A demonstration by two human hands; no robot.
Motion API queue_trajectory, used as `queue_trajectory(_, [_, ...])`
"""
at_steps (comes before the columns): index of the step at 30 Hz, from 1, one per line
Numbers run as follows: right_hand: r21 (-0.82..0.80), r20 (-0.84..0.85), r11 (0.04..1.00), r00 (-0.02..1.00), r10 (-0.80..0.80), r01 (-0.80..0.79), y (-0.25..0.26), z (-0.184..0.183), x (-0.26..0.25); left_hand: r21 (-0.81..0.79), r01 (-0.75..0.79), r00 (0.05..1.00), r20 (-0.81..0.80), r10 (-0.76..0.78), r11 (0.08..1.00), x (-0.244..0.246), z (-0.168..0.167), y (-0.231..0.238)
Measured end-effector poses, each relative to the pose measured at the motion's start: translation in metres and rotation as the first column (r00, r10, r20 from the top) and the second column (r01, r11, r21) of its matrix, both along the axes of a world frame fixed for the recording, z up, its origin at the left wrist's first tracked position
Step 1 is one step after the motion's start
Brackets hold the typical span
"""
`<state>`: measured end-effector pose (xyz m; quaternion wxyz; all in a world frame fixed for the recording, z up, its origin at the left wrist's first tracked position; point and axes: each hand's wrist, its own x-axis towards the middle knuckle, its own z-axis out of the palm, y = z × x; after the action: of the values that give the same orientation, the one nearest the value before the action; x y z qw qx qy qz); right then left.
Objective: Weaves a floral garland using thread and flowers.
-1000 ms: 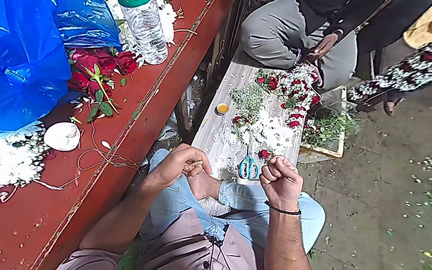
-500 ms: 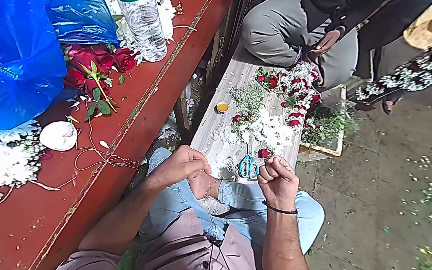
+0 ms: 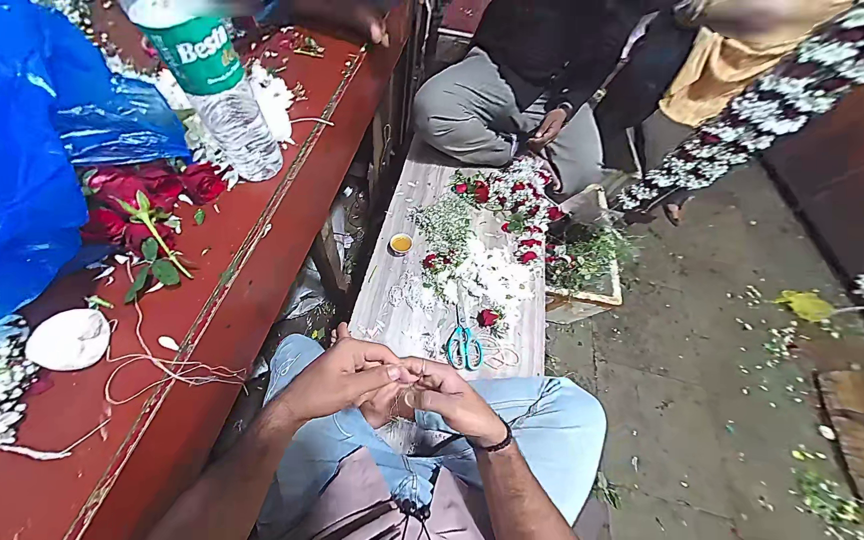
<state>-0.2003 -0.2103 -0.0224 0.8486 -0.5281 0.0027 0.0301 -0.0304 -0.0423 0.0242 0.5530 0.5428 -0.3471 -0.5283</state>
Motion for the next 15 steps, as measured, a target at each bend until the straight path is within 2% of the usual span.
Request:
queue_trajectory(1, [0.066, 0.041, 0.998, 0.999, -0.005, 0.002, 0.002, 0.006, 0.003, -0.023, -0.047, 0.998, -0.044, 0.046, 0.999, 0.0, 0.002, 0.001])
queue_trajectory(4, [0.025, 0.088, 0.99, 0.986, -0.143, 0.142, 0.002, 0.009, 0.006, -0.112, -0.145, 0.973, -0.194, 0.122, 0.983, 0.005, 0.005, 0.01])
queue_trajectory(7, [-0.026, 0.08, 0.985, 0.982, -0.171, 0.173, -0.004, 0.008, 0.001, -0.258, -0.167, 0.927, -0.37, 0.062, 0.952, 0.007, -0.006, 0.024])
queue_trajectory(10, [-0.104, 0.051, 0.982, 0.987, -0.154, 0.159, -0.011, 0.007, -0.003, -0.41, -0.22, 0.892, -0.451, 0.013, 0.885, 0.006, -0.018, 0.029])
queue_trajectory(15, [-0.126, 0.066, 0.984, 0.991, -0.119, 0.127, -0.022, 0.026, 0.0, -0.358, -0.252, 0.944, -0.297, 0.146, 0.899, -0.001, -0.01, 0.011])
